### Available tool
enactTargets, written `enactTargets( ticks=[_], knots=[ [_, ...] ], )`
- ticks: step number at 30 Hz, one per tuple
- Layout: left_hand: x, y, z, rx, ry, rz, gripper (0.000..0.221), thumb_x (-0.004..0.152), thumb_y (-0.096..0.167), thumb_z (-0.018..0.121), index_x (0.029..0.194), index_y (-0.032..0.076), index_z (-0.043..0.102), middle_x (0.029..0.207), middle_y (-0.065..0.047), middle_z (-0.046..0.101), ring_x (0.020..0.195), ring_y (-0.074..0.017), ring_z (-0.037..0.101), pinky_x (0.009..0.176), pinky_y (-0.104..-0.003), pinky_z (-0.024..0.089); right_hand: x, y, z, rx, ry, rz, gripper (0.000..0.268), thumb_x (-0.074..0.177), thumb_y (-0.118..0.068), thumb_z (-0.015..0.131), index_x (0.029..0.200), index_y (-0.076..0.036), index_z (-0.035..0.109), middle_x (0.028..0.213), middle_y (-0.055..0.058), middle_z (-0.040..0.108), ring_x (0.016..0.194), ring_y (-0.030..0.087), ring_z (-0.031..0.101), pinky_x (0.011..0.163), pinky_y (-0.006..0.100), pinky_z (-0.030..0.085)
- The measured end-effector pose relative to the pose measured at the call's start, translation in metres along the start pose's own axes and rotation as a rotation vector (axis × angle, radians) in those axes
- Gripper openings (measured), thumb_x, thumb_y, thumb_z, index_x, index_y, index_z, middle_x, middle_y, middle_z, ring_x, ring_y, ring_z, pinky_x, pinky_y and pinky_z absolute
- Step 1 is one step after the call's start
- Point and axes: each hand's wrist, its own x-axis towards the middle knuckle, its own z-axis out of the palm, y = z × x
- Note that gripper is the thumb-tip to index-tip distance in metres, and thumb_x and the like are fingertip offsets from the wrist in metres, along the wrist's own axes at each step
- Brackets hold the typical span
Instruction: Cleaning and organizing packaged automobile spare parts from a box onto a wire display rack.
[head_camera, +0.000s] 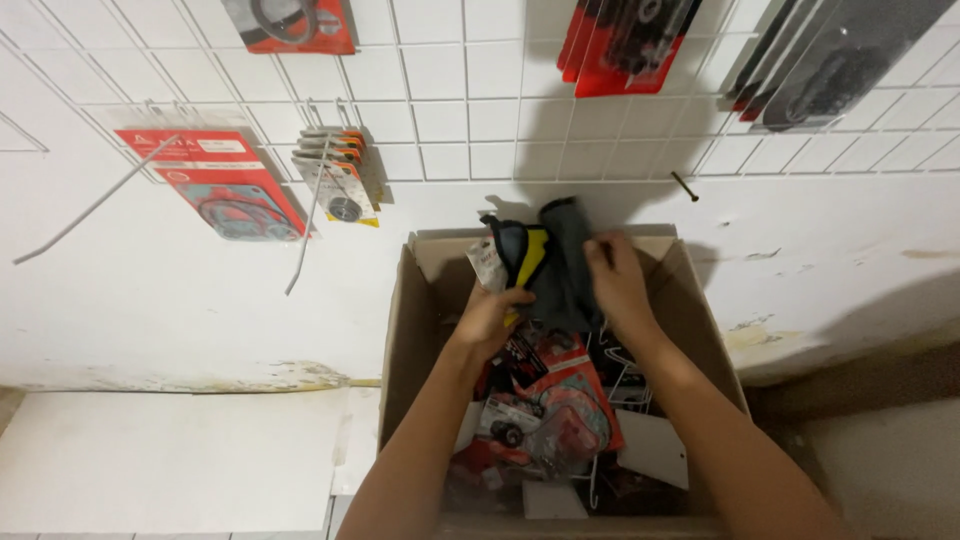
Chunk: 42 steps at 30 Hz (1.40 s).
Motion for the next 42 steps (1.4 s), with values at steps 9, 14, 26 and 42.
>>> enactTargets(
  ticks=[9,14,26,42],
  knots=[
    [-0.026,-0.017,0.028,0.404,-0.470,0.556,0.102,0.062,-0.023,0.059,0.149,0.012,0.019,0.154,-0.018,0.028,0.144,-0.0339,0.024,0.111,-0.056,0.035,-0.026,-0.034,0.007,0.273,0.202,0.021,0.030,0.107,-0.028,0.056,0.118,-0.001,0.060,0.111,0.017,0.056,0.111,0.030,0.051,0.098,0.046,0.040],
    [-0.015,-0.018,0.012,0.033,-0.057,0.058,0.060,0.077,0.019,0.078,0.132,0.019,0.053,0.118,-0.008,0.055,0.105,-0.0252,0.053,0.086,-0.041,0.048,-0.034,-0.033,0.015,0.038,-0.208,-0.188,0.031,0.108,-0.019,0.049,0.124,-0.006,0.072,0.111,0.018,0.073,0.110,0.033,0.068,0.099,0.048,0.051],
    [-0.004,0.034,0.000,0.075,-0.118,-0.072,0.094,0.080,0.069,0.071,0.147,0.005,0.051,0.145,-0.025,0.055,0.126,-0.0430,0.058,0.096,-0.060,0.052,-0.018,-0.032,-0.012,0.136,-0.196,0.297,0.080,0.073,-0.038,0.093,0.136,0.001,0.065,0.131,0.027,0.065,0.127,0.040,0.060,0.103,0.054,0.049],
    [-0.032,0.043,0.019,0.037,-0.108,-0.234,0.094,0.086,0.078,0.054,0.155,0.015,0.043,0.155,-0.017,0.046,0.140,-0.0340,0.047,0.116,-0.053,0.039,-0.048,-0.029,0.035,-0.482,-0.053,-0.728,0.077,0.084,0.006,0.052,0.158,-0.015,0.042,0.164,0.007,0.041,0.150,0.036,0.034,0.116,0.042,0.037]
  ],
)
